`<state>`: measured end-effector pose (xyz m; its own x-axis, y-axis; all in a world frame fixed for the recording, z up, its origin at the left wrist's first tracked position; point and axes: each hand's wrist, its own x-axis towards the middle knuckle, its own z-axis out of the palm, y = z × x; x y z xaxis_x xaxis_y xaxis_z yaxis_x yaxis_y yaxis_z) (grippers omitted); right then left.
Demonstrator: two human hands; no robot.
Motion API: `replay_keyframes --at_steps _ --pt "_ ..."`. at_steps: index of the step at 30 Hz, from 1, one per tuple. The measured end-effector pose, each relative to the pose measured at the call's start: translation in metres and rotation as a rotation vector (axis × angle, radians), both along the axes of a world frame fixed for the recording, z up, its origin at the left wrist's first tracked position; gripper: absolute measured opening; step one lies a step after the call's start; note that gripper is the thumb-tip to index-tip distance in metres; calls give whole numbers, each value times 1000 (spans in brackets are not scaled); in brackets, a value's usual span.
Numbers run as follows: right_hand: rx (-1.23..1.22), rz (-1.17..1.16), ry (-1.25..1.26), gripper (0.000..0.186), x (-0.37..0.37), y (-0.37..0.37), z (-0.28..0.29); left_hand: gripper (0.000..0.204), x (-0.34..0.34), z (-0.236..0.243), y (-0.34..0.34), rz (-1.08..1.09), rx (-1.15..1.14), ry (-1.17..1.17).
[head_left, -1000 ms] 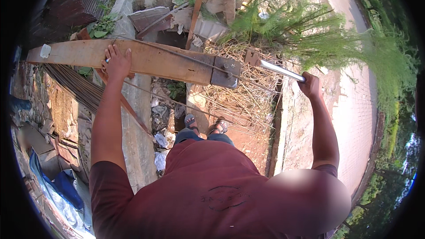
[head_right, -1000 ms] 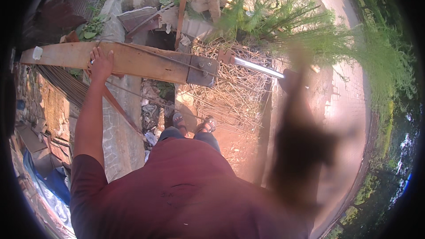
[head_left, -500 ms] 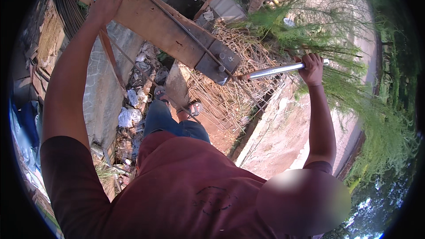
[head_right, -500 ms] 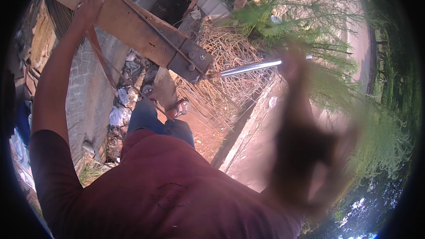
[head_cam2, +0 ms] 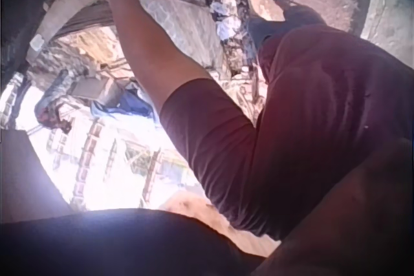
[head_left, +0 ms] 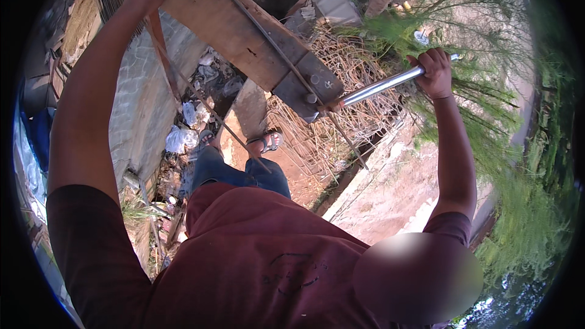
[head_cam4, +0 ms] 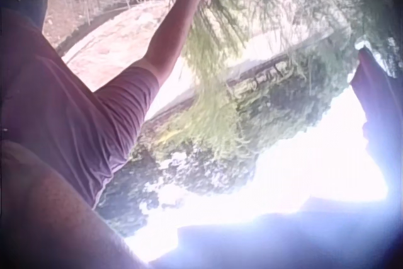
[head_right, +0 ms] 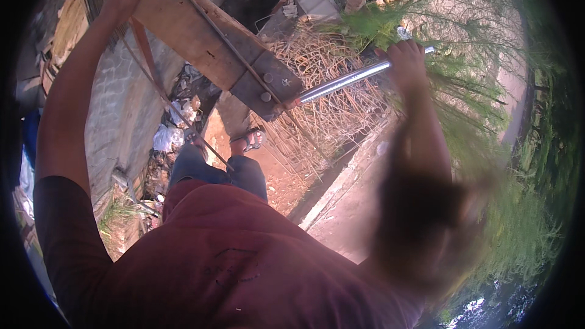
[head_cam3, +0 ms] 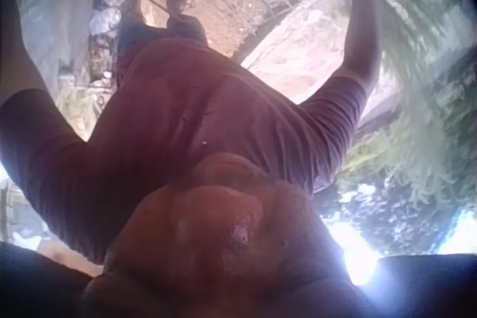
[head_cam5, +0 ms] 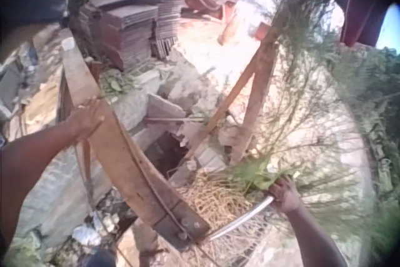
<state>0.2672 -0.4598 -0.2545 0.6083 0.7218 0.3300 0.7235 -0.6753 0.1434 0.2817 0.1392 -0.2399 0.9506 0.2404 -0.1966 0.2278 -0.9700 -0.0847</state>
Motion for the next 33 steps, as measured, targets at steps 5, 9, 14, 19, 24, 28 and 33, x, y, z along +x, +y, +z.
replay_keyframes --at_steps 5,9,14,19,24,28,33 --pt "-149 -73 20 31 -22 -15 -9 74 5 -9 9 -45 3 -36" --pt "-62 -94 -11 29 -44 -21 -8 63 13 -31 29 -182 -23 -215" --pt "-62 -111 -4 28 -43 -23 -5 42 21 -73 82 -679 459 -267" --pt "-16 -146 8 28 -41 -27 -12 41 22 -66 75 -677 534 -245" --pt "-11 -150 21 26 -45 -22 -3 42 21 -80 89 -643 451 -326" --pt "12 -124 46 25 -50 -22 2 43 22 -87 83 -469 349 -371" --pt "-203 -300 374 26 -34 -50 0 62 22 -56 55 -404 410 -133"
